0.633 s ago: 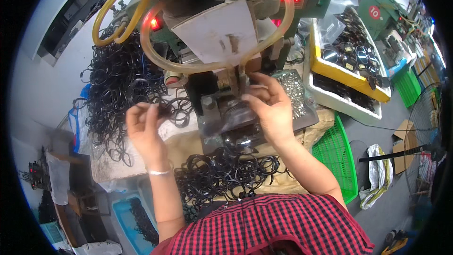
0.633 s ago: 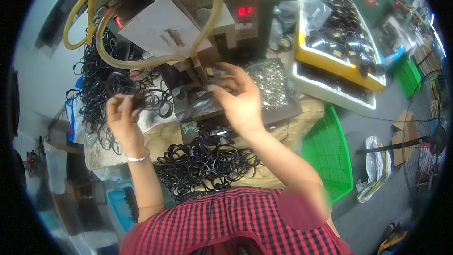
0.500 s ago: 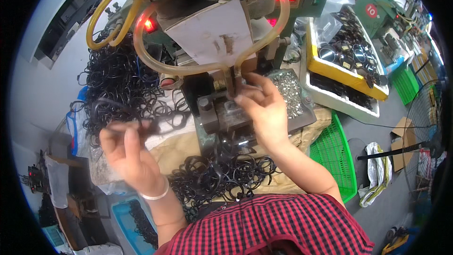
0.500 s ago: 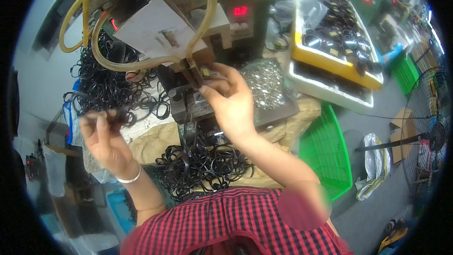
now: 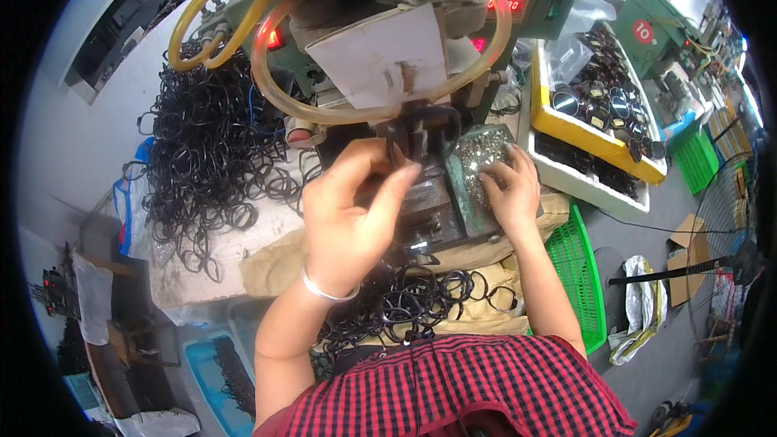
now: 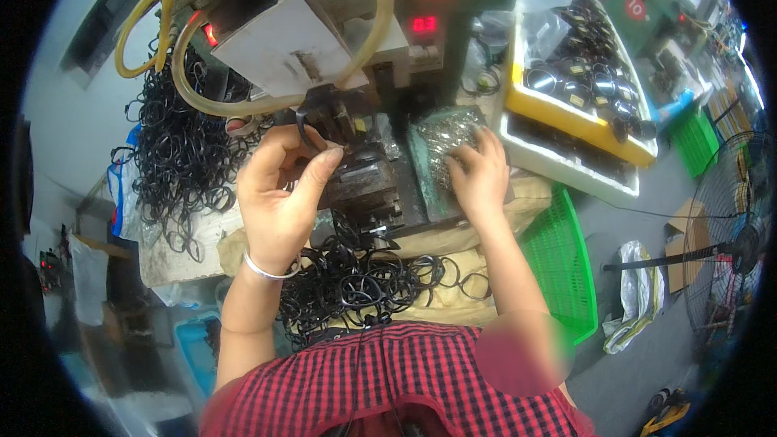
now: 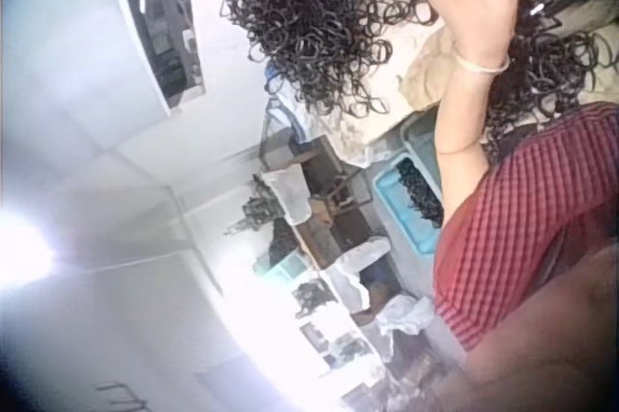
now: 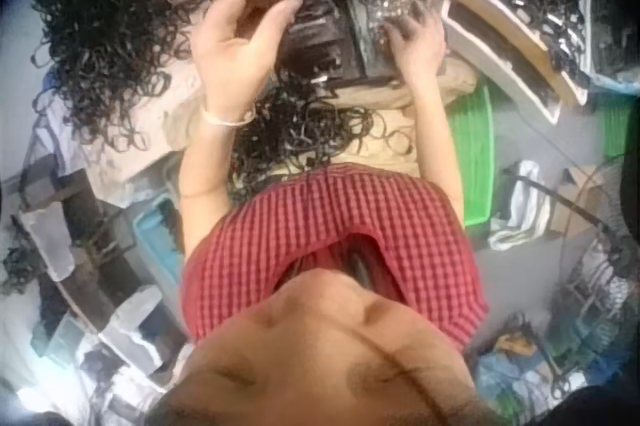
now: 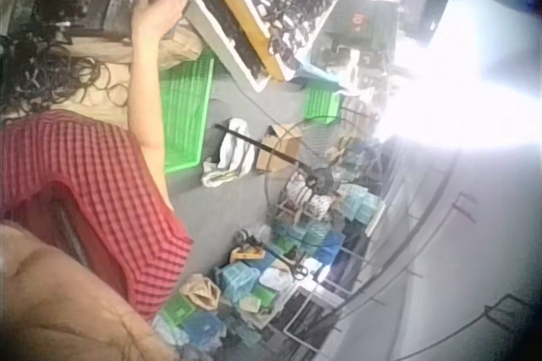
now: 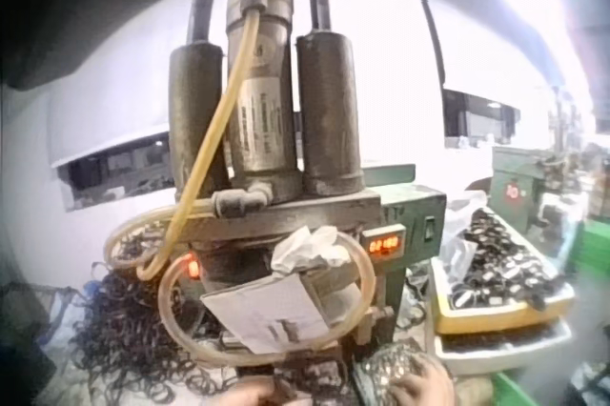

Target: The person repeatedly picks black coiled springs and small metal pins from piles on the workbench, inserts them into a press machine, and operates the press to assemble the parts. The person then removes the assembled units and places them into a green basket.

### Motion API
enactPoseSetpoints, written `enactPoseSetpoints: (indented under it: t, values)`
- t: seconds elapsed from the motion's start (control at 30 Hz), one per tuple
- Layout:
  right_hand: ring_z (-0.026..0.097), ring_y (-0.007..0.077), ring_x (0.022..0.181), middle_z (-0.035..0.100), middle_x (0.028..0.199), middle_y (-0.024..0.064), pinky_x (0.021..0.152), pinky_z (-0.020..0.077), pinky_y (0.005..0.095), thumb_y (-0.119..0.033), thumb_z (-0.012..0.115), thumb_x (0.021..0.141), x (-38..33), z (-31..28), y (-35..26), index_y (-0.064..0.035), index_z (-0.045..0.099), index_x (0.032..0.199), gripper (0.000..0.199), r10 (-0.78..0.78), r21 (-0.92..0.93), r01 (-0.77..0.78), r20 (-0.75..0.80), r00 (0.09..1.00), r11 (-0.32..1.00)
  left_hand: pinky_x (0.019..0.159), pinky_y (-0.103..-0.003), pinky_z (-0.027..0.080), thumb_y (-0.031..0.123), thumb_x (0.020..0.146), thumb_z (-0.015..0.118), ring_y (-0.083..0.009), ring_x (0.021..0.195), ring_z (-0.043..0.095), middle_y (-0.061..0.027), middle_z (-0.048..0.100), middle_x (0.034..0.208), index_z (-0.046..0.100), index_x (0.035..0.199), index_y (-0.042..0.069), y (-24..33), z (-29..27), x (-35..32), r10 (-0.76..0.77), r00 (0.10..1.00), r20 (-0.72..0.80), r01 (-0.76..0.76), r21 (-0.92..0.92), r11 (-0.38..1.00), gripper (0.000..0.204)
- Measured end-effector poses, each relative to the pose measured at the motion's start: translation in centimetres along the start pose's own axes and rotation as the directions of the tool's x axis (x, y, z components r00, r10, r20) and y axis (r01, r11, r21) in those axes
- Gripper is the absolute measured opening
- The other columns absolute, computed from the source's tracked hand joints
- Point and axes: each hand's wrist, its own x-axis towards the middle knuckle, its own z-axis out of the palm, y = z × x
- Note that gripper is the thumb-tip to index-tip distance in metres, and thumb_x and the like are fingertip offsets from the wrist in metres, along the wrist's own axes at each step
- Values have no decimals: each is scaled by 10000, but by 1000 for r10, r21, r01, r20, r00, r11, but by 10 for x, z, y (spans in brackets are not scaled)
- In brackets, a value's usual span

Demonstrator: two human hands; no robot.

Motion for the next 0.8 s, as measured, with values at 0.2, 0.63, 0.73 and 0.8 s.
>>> enactPoseSetpoints:
  t: [0.2, 0.63, 0.73, 0.8]
  values:
    - [467, 380, 1239, 545, 1270, 180, 952, 440, 476, -112, 678, 742, 18, -2, -25, -64, 618, 922, 196, -353, 62, 347, 154, 923, 936, 691, -222, 479, 19, 825, 719, -80, 763, 589, -10, 628, 816, 611, 897, 1, 1, 1, 3, -86, 996, -21, 85, -49, 995, 131]
    - [628, 209, 921, 673, 974, 107, 853, 469, 312, -56, 616, 890, 0, -9, -4, 9, 655, 1004, 137, 132, 427, -89, -72, 989, 900, 784, -279, 504, 77, 864, 667, -151, 858, 635, -80, 690, 947, 671, 961, 23, -82, -120, -76, -159, 794, -586, 361, 244, 900, 110]
    - [631, 207, 921, 678, 976, 109, 850, 471, 310, -48, 616, 884, 4, -12, -22, 1, 665, 1001, 136, 121, 490, -87, -37, 992, 868, 718, -260, 502, 76, 870, 648, -136, 785, 621, -70, 686, 906, 667, 1007, -5, -123, -172, -64, -188, 805, -562, 426, 328, 843, 160]
    - [633, 199, 902, 677, 960, 106, 835, 475, 303, -40, 612, 881, 8, -9, -31, 4, 661, 1002, 138, 89, 533, -53, -43, 995, 844, 699, -265, 495, 76, 863, 646, -139, 775, 624, -74, 691, 911, 666, 1030, 0, -139, -179, -51, -397, 696, -599, 607, 193, 771, 185]
